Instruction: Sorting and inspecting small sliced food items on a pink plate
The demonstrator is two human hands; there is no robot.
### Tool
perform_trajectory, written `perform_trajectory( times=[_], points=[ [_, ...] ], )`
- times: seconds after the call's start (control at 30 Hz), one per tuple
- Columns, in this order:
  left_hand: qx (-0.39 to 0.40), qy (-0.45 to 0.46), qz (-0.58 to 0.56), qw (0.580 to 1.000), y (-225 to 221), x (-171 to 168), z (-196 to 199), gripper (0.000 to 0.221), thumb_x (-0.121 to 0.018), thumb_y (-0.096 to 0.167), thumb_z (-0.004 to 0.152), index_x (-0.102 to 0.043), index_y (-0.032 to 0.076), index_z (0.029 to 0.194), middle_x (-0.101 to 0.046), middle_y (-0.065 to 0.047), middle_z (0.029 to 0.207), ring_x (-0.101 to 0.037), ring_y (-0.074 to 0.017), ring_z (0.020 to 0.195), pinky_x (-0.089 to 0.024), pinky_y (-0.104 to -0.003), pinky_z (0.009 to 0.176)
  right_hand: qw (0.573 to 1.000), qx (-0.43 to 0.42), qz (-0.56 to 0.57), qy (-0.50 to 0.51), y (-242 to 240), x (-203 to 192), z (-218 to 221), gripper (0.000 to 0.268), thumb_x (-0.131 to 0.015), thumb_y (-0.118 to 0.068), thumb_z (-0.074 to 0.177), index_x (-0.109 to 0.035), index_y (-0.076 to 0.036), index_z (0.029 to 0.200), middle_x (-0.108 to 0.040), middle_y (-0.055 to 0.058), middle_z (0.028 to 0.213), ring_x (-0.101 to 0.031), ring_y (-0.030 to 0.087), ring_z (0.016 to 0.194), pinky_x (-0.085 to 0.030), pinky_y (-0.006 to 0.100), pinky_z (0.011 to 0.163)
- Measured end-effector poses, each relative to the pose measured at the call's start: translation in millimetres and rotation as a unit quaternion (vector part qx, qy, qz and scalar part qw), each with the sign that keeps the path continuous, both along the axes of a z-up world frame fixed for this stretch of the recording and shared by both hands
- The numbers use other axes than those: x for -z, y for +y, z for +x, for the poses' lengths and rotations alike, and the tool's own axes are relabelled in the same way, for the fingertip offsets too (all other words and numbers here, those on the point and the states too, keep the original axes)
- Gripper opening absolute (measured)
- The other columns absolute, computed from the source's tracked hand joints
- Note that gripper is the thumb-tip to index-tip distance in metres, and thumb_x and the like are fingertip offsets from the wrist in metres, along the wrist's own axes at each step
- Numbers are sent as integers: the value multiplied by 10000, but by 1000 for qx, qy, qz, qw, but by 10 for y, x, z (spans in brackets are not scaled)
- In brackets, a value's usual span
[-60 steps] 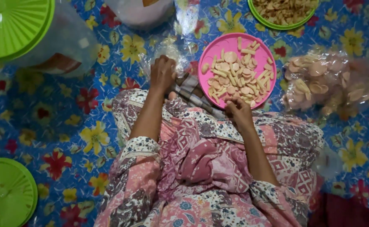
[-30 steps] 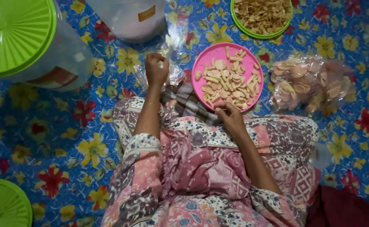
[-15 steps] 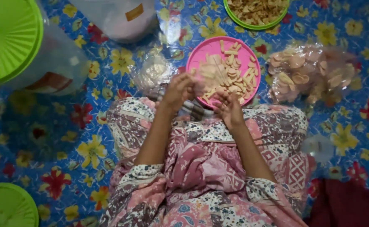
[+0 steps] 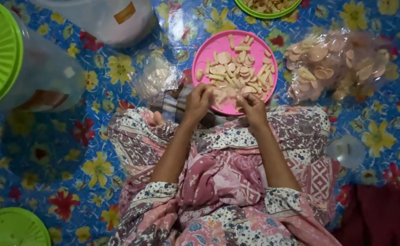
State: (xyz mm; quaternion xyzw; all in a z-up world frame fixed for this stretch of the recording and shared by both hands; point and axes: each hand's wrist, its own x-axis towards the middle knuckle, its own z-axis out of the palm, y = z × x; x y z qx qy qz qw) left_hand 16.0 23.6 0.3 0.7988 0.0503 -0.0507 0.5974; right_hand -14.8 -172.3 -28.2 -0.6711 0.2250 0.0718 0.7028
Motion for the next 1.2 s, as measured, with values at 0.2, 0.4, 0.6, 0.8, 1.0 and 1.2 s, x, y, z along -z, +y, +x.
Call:
perform_trajectory(
  times=[0.2, 0.4, 0.6, 0.8, 1.0, 1.2],
  points=[
    [-41, 6, 47, 998, -99, -63, 60, 243, -497, 337, 916, -547, 155, 763, -631, -35, 597, -655, -253, 715, -501, -371, 715, 999, -20, -28, -41, 86, -70, -24, 158, -725, -235, 819, -666, -99, 875, -606, 66, 684, -579, 126, 638, -494, 212, 577],
    [-45, -21, -51, 998, -236, -793, -39, 183, -639, 284, 849, -579, 128, 924, -663, -121, 826, -655, -252, 808, -509, -377, 731, 999, -16, -25, -29, 21, 60, 4, 143, -707, -212, 827, -657, -88, 877, -593, 59, 688, -571, 116, 634, -481, 203, 565],
    [32, -51, -51, 997, -106, 163, 160, 510, -721, 79, 713, -514, 206, 1161, -689, -60, 868, -646, -153, 717, -501, -240, 645, 999, -29, -26, -29, 173, -458, -92, 116, -696, -190, 828, -649, -89, 863, -584, 52, 670, -549, 109, 600, -483, 209, 543],
    [-24, -82, -33, 996, -124, -293, 75, 243, -597, 97, 839, -578, 206, 1055, -678, -44, 681, -646, -168, 579, -520, -262, 554, 997, -47, -54, -34, 168, -465, -104, 139, -692, -205, 838, -666, -82, 897, -608, 84, 719, -569, 143, 663, -495, 242, 603],
    [-74, -214, 35, 973, -112, 307, 178, 325, -617, 54, 808, -536, 109, 1118, -622, -133, 958, -645, -301, 836, -562, -338, 633, 994, -31, -94, -43, 130, -446, -139, 132, -653, -168, 861, -673, -62, 937, -628, 130, 735, -575, 175, 672, -506, 284, 617],
    [-6, -277, 49, 960, -220, 160, -11, 102, -628, 115, 845, -616, 88, 943, -586, -97, 745, -623, -303, 633, -519, -332, 505, 996, -5, -83, -45, 37, -194, -105, 185, -720, -188, 805, -679, -105, 966, -636, 84, 754, -587, 146, 668, -502, 255, 588]
  ],
)
